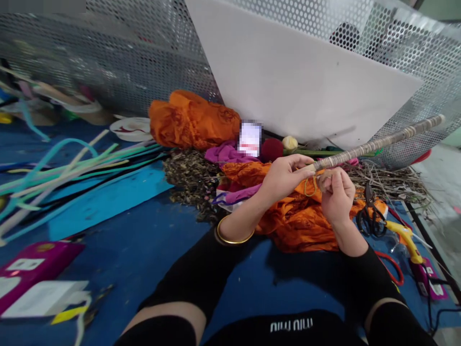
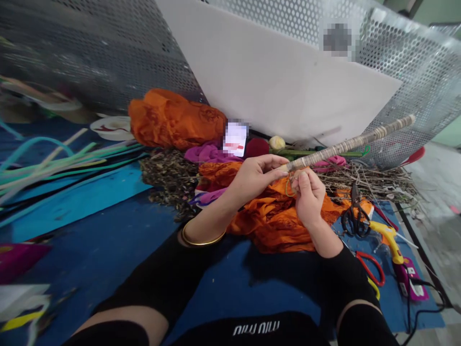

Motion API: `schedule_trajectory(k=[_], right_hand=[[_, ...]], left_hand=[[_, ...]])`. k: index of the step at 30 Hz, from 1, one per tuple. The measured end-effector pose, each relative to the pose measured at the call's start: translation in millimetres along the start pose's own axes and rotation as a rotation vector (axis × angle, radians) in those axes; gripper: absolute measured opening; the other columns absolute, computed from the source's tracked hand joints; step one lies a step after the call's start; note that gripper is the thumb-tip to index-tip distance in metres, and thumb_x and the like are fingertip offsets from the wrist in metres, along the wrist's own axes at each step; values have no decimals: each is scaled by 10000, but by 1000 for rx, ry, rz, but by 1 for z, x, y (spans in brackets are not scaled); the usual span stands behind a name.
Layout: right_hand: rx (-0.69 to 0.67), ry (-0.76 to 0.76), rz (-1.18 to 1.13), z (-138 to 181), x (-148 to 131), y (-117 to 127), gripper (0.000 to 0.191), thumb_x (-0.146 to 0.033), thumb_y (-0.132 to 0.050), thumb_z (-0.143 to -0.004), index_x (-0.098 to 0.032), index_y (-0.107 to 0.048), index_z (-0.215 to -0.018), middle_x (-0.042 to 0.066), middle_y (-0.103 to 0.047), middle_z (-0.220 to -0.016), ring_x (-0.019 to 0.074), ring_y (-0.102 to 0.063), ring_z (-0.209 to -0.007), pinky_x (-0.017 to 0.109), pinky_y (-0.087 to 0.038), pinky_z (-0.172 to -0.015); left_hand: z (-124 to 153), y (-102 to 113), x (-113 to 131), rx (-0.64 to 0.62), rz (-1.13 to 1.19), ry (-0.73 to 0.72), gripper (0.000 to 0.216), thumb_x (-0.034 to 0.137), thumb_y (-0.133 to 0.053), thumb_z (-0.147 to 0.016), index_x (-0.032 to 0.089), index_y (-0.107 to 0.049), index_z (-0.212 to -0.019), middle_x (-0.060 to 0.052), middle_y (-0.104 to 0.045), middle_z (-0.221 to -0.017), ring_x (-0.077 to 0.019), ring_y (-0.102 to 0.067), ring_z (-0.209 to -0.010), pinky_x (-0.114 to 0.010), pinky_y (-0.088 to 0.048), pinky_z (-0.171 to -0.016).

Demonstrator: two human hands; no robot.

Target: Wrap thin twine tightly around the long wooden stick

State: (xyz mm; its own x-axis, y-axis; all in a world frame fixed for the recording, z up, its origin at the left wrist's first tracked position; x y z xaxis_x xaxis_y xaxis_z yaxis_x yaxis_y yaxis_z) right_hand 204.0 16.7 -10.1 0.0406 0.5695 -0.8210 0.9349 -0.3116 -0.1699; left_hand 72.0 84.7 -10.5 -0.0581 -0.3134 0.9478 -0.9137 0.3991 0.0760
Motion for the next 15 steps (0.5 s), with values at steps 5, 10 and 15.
schedule_trajectory(k=[5, 10, 15], right_hand=[[-23, -18, 72, 0, 1, 3, 505, -635, -580, -968, -243, -476, -667, -29, -436, -614, 120, -356, -544, 300, -303, -517], [-44, 117, 190, 14, -14, 0, 413, -504, -570, -1017, -240, -566, -700, -17, -519, -642, 137, -474, -612, 315, -405, -613], [-57, 247, 432, 32, -24, -10, 369, -441, -495, -1048, -249, -571, -743, 1, -587, -668, 155, -530, -628, 340, -460, -643]], left_hand=[[-2, 5, 3, -102, 24, 27, 289, 318, -785, -732, 126, -781, -949, -60, -803, -885, -156, -701, -756, -261, -558, -716], [0, 3, 4, -17, -104, -21, 299, 296, -740, -758, 142, -818, -1001, -67, -835, -970, -208, -750, -854, -297, -583, -796], [7, -8, 3, 37, -335, -28, 332, 288, -680, -835, 212, -830, -1122, -43, -845, -1039, -229, -773, -907, -288, -578, -772]])
Point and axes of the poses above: each hand's wrist, its own z-axis away from the middle knuckle, its own y-axis out of the back of the hand, x = y × z, the point moved 5 cm from there along -z, towards the middle knuckle
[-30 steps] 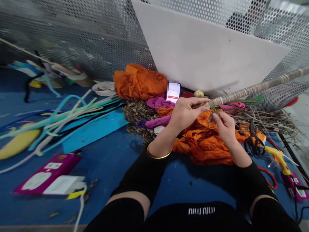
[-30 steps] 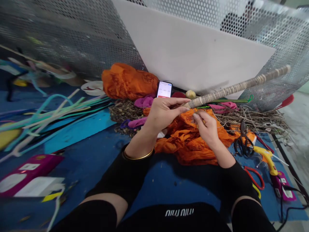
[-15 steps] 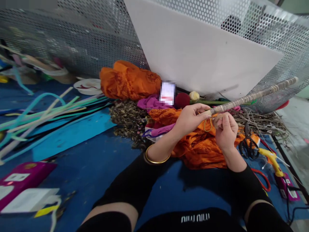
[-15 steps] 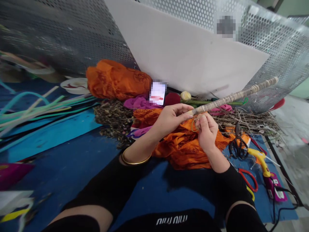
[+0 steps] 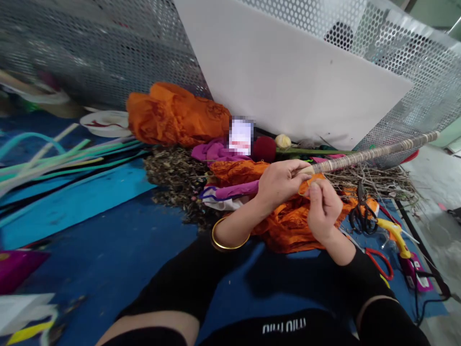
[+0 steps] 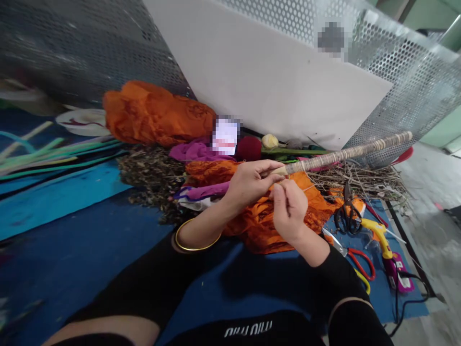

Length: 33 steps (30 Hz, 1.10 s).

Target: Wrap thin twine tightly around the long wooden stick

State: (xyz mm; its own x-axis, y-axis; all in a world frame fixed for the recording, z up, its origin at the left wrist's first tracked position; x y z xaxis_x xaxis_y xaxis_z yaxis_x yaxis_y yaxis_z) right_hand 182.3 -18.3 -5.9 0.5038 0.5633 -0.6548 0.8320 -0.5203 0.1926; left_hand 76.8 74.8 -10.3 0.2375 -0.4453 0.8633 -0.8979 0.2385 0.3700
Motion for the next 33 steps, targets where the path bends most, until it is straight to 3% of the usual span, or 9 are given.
schedule_trajectory(k=[3, 7, 10, 12, 16, 19, 24, 28, 33], right_hand=[[-59, 8, -4, -2, 2, -2, 374, -473, -478, -1044, -252, -578, -759, 12, -617, -685, 167, -569, -649, 351, -495, -659], [-136, 6, -85, -20, 3, 10, 341, -447, -499, -1046, -257, -617, -789, 14, -674, -731, 181, -665, -723, 369, -563, -755], [-73, 50, -33, -34, 0, 28, 291, -432, -556, -1029, -267, -665, -815, 35, -751, -835, 230, -731, -915, 442, -574, -936], [-26, 74, 29, -40, -1, 38, 266, -426, -588, -1017, -274, -696, -827, 38, -774, -869, 238, -730, -938, 456, -559, -972], [-10, 4, 112, -44, 4, 47, 296, -483, -605, -1001, -273, -733, -836, 41, -773, -855, 212, -694, -794, 405, -577, -841], [-28, -89, 23, -45, 12, 46, 324, -529, -608, -991, -270, -728, -837, 37, -749, -819, 187, -668, -701, 366, -578, -719], [-131, -27, -177, -49, 17, 38, 304, -494, -631, -991, -260, -704, -812, 31, -738, -799, 187, -715, -758, 365, -609, -775], [-181, 14, -178, -52, 21, 34, 337, -502, -617, -1000, -238, -688, -803, 32, -738, -793, 175, -729, -765, 354, -630, -788], [-186, 64, -178, -54, 24, 32, 320, -474, -591, -1021, -226, -668, -834, 20, -741, -802, 162, -748, -806, 330, -638, -794]], left_hand=[[0, 0, 0, -9, -82, -35, 338, 304, -655, -866, 219, -832, -1142, -38, -847, -1003, -218, -768, -876, -267, -555, -721], [-1, 2, 3, -19, -197, -101, 312, 312, -629, -915, 231, -836, -1133, -54, -841, -1087, -226, -773, -966, -281, -550, -793], [0, 3, 6, -21, -274, -114, 265, 308, -636, -931, 236, -841, -1082, -54, -838, -1084, -224, -766, -972, -280, -538, -798], [0, 3, 7, -37, -304, -120, 231, 283, -641, -925, 232, -844, -1024, -49, -831, -1051, -211, -756, -935, -277, -527, -788], [0, 1, 7, -65, -320, -137, 236, 277, -639, -915, 231, -843, -1023, -45, -804, -1015, -196, -728, -902, -282, -519, -796], [0, 0, 6, -77, -319, -148, 255, 275, -630, -904, 242, -839, -1048, -35, -794, -977, -189, -711, -882, -275, -512, -780], [3, -2, 8, -83, -315, -159, 221, 275, -607, -905, 230, -823, -905, -23, -779, -871, -176, -683, -809, -264, -487, -745], [5, -3, 11, -135, -325, -110, 249, 288, -575, -920, 210, -801, -854, -14, -760, -800, -169, -663, -756, -266, -432, -684], [7, -2, 14, -197, -426, -99, 242, 289, -583, -922, 207, -811, -933, -31, -782, -863, -187, -682, -794, -276, -392, -666]])
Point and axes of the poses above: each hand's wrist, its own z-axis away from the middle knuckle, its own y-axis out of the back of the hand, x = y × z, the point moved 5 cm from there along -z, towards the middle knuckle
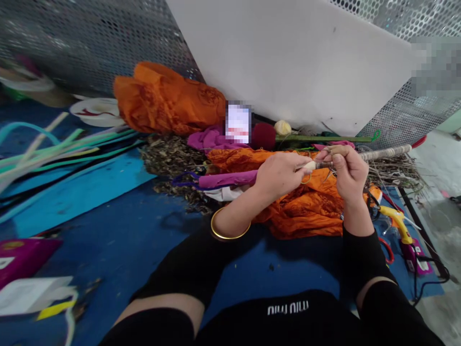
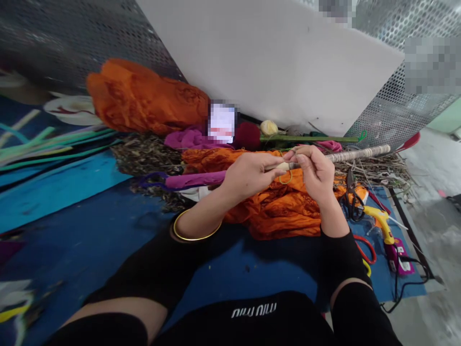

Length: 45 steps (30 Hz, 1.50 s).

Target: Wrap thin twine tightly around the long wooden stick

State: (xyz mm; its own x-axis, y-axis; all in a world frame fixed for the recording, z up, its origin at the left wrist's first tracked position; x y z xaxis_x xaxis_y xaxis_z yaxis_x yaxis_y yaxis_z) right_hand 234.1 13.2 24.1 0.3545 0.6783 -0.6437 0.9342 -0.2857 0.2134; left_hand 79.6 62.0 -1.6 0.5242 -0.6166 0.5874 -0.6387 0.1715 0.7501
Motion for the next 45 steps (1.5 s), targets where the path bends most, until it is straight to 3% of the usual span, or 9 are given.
schedule_trajectory(k=[9, 15, 18, 22, 27, 31, 34, 37, 45], right_hand=[[-158, -149, 131, 3, 13, -4, 284, -458, -489, -1067, -235, -638, -971, 35, -793, -1031, 145, -748, -944, 305, -604, -871], [-131, -199, 226, 1, 13, 0, 280, -430, -469, -1068, -238, -643, -962, 23, -787, -959, 150, -730, -878, 298, -561, -832], [-148, -232, 263, 1, 15, 1, 261, -403, -480, -1058, -238, -647, -945, 25, -788, -930, 158, -724, -861, 302, -546, -817], [-145, -251, 226, 4, 16, -1, 253, -409, -494, -1047, -241, -635, -920, 36, -802, -1001, 161, -729, -899, 311, -548, -835], [-33, -285, 42, 1, 12, 3, 302, -476, -594, -991, -228, -611, -819, 60, -789, -1072, 168, -723, -949, 315, -581, -842], [101, -379, -7, -3, 6, 32, 300, -482, -678, -933, -218, -627, -799, -9, -699, -769, 99, -609, -585, 255, -499, -585], [-30, -510, -21, 0, 11, 57, 318, -476, -701, -907, -208, -621, -756, -65, -551, -606, 45, -399, -403, 233, -289, -426], [-153, -579, 26, 3, 24, 81, 314, -444, -725, -881, -200, -616, -716, -81, -464, -552, 40, -360, -426, 227, -242, -441], [418, -453, 71, -2, 63, 123, 337, -483, -763, -776, -200, -599, -692, -71, -509, -584, 47, -325, -465, 246, -211, -467]], left_hand=[[3, -2, 5, 64, -261, -76, 299, 249, -544, -929, 202, -823, -1027, -76, -827, -979, -248, -760, -879, -311, -440, -664], [9, -7, 15, 260, -412, -325, 316, 217, -569, -944, 189, -772, -1185, -55, -828, -935, -231, -766, -783, -311, -459, -611], [12, -7, 20, 346, -505, -466, 258, 209, -553, -990, 200, -768, -1132, -27, -795, -815, -206, -733, -685, -314, -429, -564], [15, -7, 23, 372, -539, -558, 277, 182, -499, -1028, 220, -770, -1073, -21, -811, -908, -171, -731, -718, -295, -439, -580], [14, 1, 17, 372, -516, -527, 312, 165, -500, -1016, 215, -781, -1143, -49, -813, -945, -190, -728, -730, -310, -449, -579], [11, 20, 3, 374, -520, -423, 320, 216, -505, -1036, 235, -786, -1189, -50, -825, -1020, -198, -740, -755, -318, -428, -571], [11, 39, -8, 380, -533, -346, 318, 254, -512, -1048, 226, -786, -1207, -49, -826, -1100, -211, -757, -809, -329, -437, -585], [12, 58, -20, 398, -543, -250, 345, 301, -490, -1045, 250, -795, -1198, -52, -827, -1087, -222, -756, -810, -333, -438, -583], [13, 72, -42, 221, -354, -220, 324, 318, -552, -939, 336, -808, -1137, -4, -831, -1083, -249, -777, -878, -326, -518, -645]])
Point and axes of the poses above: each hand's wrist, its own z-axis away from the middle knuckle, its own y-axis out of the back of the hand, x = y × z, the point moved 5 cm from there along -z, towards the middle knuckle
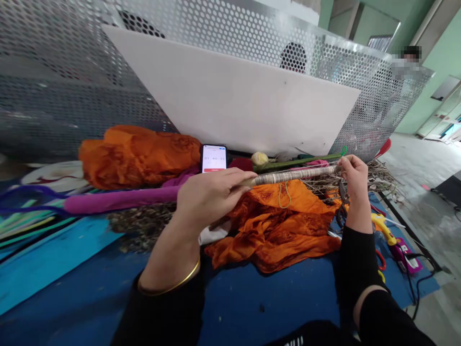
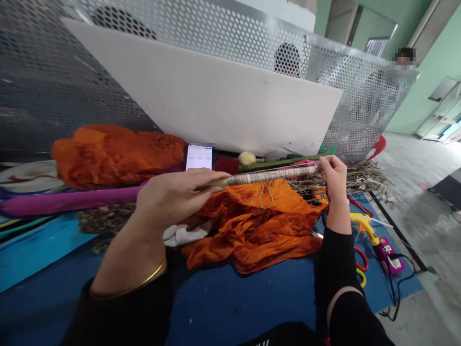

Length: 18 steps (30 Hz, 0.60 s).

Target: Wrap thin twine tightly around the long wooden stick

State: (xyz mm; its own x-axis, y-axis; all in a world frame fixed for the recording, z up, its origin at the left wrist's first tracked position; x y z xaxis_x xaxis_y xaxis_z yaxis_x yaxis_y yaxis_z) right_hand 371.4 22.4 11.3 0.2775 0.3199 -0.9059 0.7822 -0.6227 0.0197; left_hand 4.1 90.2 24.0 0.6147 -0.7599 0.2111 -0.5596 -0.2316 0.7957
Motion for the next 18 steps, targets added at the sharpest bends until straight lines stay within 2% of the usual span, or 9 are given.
schedule_trajectory(k=[3, 6, 9, 12, 14, 18], right_hand=[[-19, -18, 129, -1, 2, 2, 318, -459, -742, -783, -196, -599, -676, -89, -438, -539, 57, -294, -490, 251, -213, -488], [-256, -26, 289, 2, 1, 5, 311, -433, -746, -782, -180, -616, -655, -70, -475, -569, 70, -346, -552, 253, -262, -534], [-506, -105, 324, 8, 2, 15, 329, -434, -790, -746, -174, -614, -650, -63, -510, -592, 79, -403, -585, 252, -316, -573], [-608, -135, 290, 9, 5, 25, 297, -413, -822, -722, -162, -662, -719, -36, -597, -659, 95, -484, -624, 258, -371, -611], [-534, -88, 250, 4, 8, 29, 270, -386, -820, -712, -161, -676, -747, -21, -626, -693, 96, -493, -630, 260, -374, -612], [-152, 36, 261, -14, 23, 27, 223, -394, -722, -740, -187, -643, -764, -33, -575, -655, 98, -422, -572, 263, -360, -563]], left_hand=[[1, -2, -7, -17, 20, -16, 306, 340, -576, -920, 342, -814, -1111, 1, -836, -1072, -265, -789, -873, -330, -530, -640], [3, 2, -14, -15, 6, -15, 304, 344, -586, -899, 347, -820, -1094, 15, -838, -1091, -273, -797, -908, -325, -539, -656], [6, 7, -20, -87, 19, 11, 317, 345, -584, -890, 344, -819, -1103, 22, -837, -1109, -267, -799, -935, -324, -543, -699], [9, 16, -26, -156, 80, 70, 301, 383, -601, -897, 337, -823, -1095, 7, -842, -1071, -248, -787, -899, -314, -535, -714], [11, 20, -29, -187, 173, 101, 297, 432, -617, -898, 317, -829, -1070, -8, -842, -1016, -236, -773, -863, -303, -537, -716], [10, 18, -26, -208, 470, 131, 316, 496, -680, -854, 276, -836, -1018, -27, -831, -949, -232, -752, -809, -290, -577, -705]])
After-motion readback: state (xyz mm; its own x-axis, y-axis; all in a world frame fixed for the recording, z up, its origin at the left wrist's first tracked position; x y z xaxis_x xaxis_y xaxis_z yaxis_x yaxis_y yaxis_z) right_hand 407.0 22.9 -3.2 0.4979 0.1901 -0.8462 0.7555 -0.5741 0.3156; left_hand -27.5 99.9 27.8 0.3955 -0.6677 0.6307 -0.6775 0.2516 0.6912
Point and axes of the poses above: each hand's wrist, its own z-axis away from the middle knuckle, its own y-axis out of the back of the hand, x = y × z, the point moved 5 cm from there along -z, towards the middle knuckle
